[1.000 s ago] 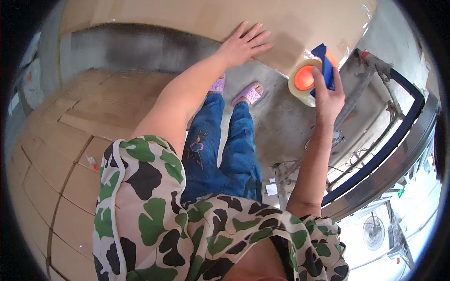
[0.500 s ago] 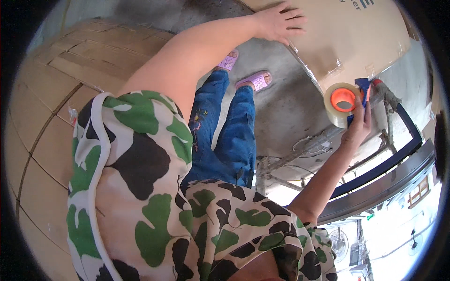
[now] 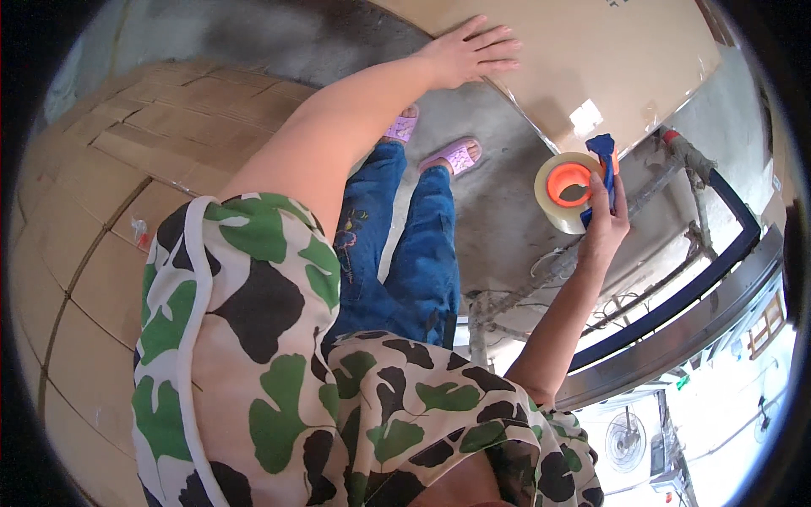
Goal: The person prepares a tape dispenser, applies adhesive tape to the seams of several large cardboard boxes on the floor, and presses the tape down by hand to secure the closures.
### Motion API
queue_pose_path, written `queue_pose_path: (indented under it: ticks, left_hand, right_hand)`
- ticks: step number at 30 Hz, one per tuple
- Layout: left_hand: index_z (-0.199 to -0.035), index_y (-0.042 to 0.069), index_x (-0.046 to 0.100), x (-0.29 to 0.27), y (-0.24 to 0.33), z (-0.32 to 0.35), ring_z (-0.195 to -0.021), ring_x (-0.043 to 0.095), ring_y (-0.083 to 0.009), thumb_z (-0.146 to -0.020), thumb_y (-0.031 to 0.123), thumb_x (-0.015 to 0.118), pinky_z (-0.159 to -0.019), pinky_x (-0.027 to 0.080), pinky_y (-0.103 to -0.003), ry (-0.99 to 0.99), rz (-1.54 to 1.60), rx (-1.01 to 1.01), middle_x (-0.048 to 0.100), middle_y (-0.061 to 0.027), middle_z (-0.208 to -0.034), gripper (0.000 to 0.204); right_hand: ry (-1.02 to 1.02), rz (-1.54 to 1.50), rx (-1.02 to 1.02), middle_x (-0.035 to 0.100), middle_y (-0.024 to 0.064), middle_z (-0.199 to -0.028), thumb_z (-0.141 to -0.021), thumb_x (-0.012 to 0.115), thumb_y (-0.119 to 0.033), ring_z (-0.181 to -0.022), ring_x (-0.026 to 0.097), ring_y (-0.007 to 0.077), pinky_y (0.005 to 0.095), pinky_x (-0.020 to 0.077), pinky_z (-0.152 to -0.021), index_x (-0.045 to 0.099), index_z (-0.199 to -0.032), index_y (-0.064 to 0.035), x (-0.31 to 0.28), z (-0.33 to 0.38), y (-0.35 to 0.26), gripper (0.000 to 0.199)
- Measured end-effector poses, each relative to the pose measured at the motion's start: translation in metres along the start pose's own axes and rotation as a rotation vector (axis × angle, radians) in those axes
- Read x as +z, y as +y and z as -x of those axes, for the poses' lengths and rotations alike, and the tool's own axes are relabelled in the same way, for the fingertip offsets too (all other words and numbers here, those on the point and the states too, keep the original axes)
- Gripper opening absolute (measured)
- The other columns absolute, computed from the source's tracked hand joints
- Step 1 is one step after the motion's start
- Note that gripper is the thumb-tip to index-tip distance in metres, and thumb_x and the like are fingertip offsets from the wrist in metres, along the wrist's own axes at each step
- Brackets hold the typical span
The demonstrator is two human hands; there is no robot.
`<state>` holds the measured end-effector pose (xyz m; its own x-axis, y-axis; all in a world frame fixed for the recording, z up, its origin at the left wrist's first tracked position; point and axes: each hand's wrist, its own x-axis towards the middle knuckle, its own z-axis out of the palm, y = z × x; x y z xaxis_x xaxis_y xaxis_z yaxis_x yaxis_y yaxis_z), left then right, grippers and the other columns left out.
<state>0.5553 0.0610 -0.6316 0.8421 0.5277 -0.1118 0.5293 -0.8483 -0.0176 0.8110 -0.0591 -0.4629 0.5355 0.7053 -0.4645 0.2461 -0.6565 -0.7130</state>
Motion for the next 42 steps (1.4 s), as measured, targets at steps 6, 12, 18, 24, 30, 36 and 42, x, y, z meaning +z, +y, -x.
queue_pose_path:
  ticks: [6, 12, 18, 24, 30, 36, 42]
  left_hand:
    - [-0.142, 0.025, 0.031, -0.009, 0.02, -0.019, -0.14, 0.016, -0.0301, -0.086, 0.025, 0.051, -0.109, 0.016, -0.059, -0.106, 0.003, -0.079, 0.025, -0.0068, -0.151, 0.06]
    - [-0.143, 0.027, 0.029, -0.003, 0.044, -0.035, -0.14, 0.019, -0.0304, -0.089, 0.03, 0.046, -0.106, 0.018, -0.064, -0.006, 0.018, -0.042, 0.022, -0.0021, -0.152, 0.056]
    - [-0.143, 0.028, 0.027, -0.007, 0.042, -0.032, -0.14, 0.019, -0.031, -0.092, 0.03, 0.042, -0.105, 0.02, -0.066, -0.083, 0.004, -0.04, 0.019, -0.0017, -0.153, 0.053]
    - [-0.127, 0.025, 0.045, 0.01, 0.041, -0.029, -0.133, 0.031, -0.0311, -0.087, 0.031, 0.049, -0.101, 0.03, -0.064, 0.09, -0.04, -0.057, 0.033, -0.0011, -0.145, 0.041]
    - [-0.112, 0.02, 0.055, 0.009, 0.041, -0.033, -0.129, 0.036, -0.0311, -0.081, 0.028, 0.056, -0.1, 0.033, -0.061, 0.221, 0.07, -0.036, 0.041, -0.0024, -0.138, 0.032]
    - [-0.111, 0.017, 0.054, 0.019, 0.041, -0.038, -0.127, 0.038, -0.0308, -0.076, 0.032, 0.06, -0.096, 0.037, -0.058, 0.298, 0.02, -0.029, 0.042, -0.0038, -0.137, 0.038]
    - [-0.113, 0.015, 0.054, -0.002, 0.039, -0.032, -0.127, 0.037, -0.0336, -0.077, 0.03, 0.058, -0.096, 0.034, -0.059, 0.184, 0.04, -0.068, 0.043, -0.0058, -0.136, 0.039]
  right_hand:
    - [0.149, 0.081, -0.153, 0.065, 0.0086, -0.1, -0.079, 0.073, -0.025, -0.089, 0.057, 0.0118, 0.0237, 0.0447, -0.082, 0.056, -0.122, 0.006, -0.017, -0.016, -0.031, 0.056]
    - [0.082, 0.04, -0.082, 0.061, 0.0132, -0.11, -0.08, 0.071, -0.024, -0.094, 0.058, 0.016, 0.0262, 0.0452, -0.084, 0.052, -0.125, 0.0089, 0.001, -0.011, -0.044, 0.058]
    - [0.039, 0.085, -0.076, 0.062, 0.0113, -0.109, -0.081, 0.069, -0.024, -0.096, 0.057, 0.0147, 0.0257, 0.0439, -0.085, 0.054, -0.123, 0.008, 0.015, -0.012, -0.047, 0.055]
    - [0.058, 0.314, -0.226, 0.068, 0.015, -0.102, -0.075, 0.072, -0.04, -0.089, 0.064, 0.0191, 0.0314, 0.0489, -0.081, 0.062, -0.115, 0.0017, 0.045, -0.026, -0.034, 0.059]
    - [0.01, 0.788, -0.07, 0.067, 0.0238, -0.089, -0.069, 0.057, -0.059, -0.089, 0.065, 0.0379, 0.0437, 0.0508, -0.08, 0.058, -0.121, -0.0038, 0.101, -0.014, 0.027, 0.076]
    - [0.083, 0.806, -0.13, 0.062, 0.028, -0.075, -0.069, 0.061, -0.058, -0.071, 0.064, 0.0426, 0.0456, 0.0533, -0.068, 0.059, -0.12, -0.0078, 0.109, 0.01, 0.069, 0.071]
    - [-0.059, 0.758, 0.088, 0.063, 0.0273, -0.08, -0.068, 0.062, -0.06, -0.084, 0.064, 0.0425, 0.0466, 0.0518, -0.077, 0.058, -0.123, -0.0125, 0.141, 0.038, 0.1, 0.072]
